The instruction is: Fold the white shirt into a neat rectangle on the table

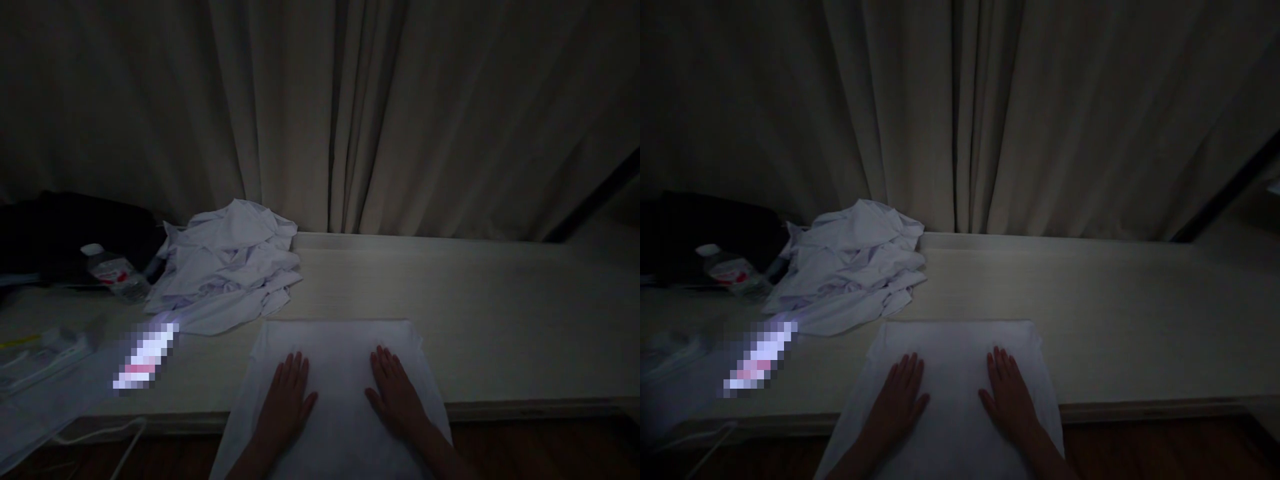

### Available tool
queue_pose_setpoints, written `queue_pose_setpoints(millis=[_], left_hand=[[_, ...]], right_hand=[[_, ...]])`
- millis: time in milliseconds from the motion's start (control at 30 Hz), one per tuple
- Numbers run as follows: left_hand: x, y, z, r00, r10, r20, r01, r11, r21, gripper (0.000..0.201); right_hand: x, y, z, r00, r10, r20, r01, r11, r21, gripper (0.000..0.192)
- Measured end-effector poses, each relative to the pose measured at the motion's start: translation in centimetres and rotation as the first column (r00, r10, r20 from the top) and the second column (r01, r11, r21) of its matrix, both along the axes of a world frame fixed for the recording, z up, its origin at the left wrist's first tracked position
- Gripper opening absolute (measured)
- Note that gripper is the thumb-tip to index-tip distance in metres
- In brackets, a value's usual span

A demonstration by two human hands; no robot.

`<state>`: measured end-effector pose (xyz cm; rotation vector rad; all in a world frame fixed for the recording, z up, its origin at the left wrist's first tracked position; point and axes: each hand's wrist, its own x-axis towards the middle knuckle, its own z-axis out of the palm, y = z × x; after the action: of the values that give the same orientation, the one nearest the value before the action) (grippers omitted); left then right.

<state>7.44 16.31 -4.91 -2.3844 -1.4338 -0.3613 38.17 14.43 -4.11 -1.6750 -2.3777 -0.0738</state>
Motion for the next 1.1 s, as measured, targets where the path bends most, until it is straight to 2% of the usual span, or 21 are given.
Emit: queue_pose_setpoints(millis=[100,200,333,433,567,667,867,1100], left_hand=[[0.9,0.0,-0.6,1.000,0.003,0.006,-0.003,1.000,-0.008,0.068],[0.7,0.1,-0.9,1.000,0.015,0.003,-0.015,0.999,-0.030,0.065],[0.6,-0.1,-0.5,1.000,0.022,0.007,-0.021,0.999,-0.050,0.066],[1.6,-0.3,0.2,0.999,0.018,0.040,-0.017,0.999,-0.044,0.067],[4.2,-0.4,1.0,0.991,-0.084,0.100,0.091,0.994,-0.068,0.069],[5.4,-0.3,0.7,0.984,-0.144,0.108,0.152,0.986,-0.074,0.066],[5.1,0.0,-0.6,0.986,-0.152,0.073,0.156,0.986,-0.059,0.063],[5.8,-0.9,0.2,0.989,-0.114,0.093,0.121,0.989,-0.080,0.065]], right_hand=[[-1.2,0.6,-0.5,0.999,0.032,-0.002,-0.032,0.999,-0.033,0.068],[-1.1,0.8,-1.2,0.999,0.040,-0.002,-0.040,0.998,-0.056,0.068],[-0.8,0.6,-1.2,0.999,0.032,-0.017,-0.033,0.998,-0.054,0.068],[-1.5,0.4,-0.5,0.999,0.046,-0.024,-0.047,0.997,-0.056,0.070],[-4.0,0.5,0.3,0.994,0.104,-0.031,-0.105,0.993,-0.043,0.069],[-5.7,0.8,0.0,0.992,0.125,-0.030,-0.126,0.991,-0.043,0.067],[-6.0,1.3,-0.8,0.994,0.109,-0.026,-0.111,0.990,-0.088,0.066],[-6.2,0.4,0.1,0.992,0.120,-0.039,-0.122,0.991,-0.064,0.063]])
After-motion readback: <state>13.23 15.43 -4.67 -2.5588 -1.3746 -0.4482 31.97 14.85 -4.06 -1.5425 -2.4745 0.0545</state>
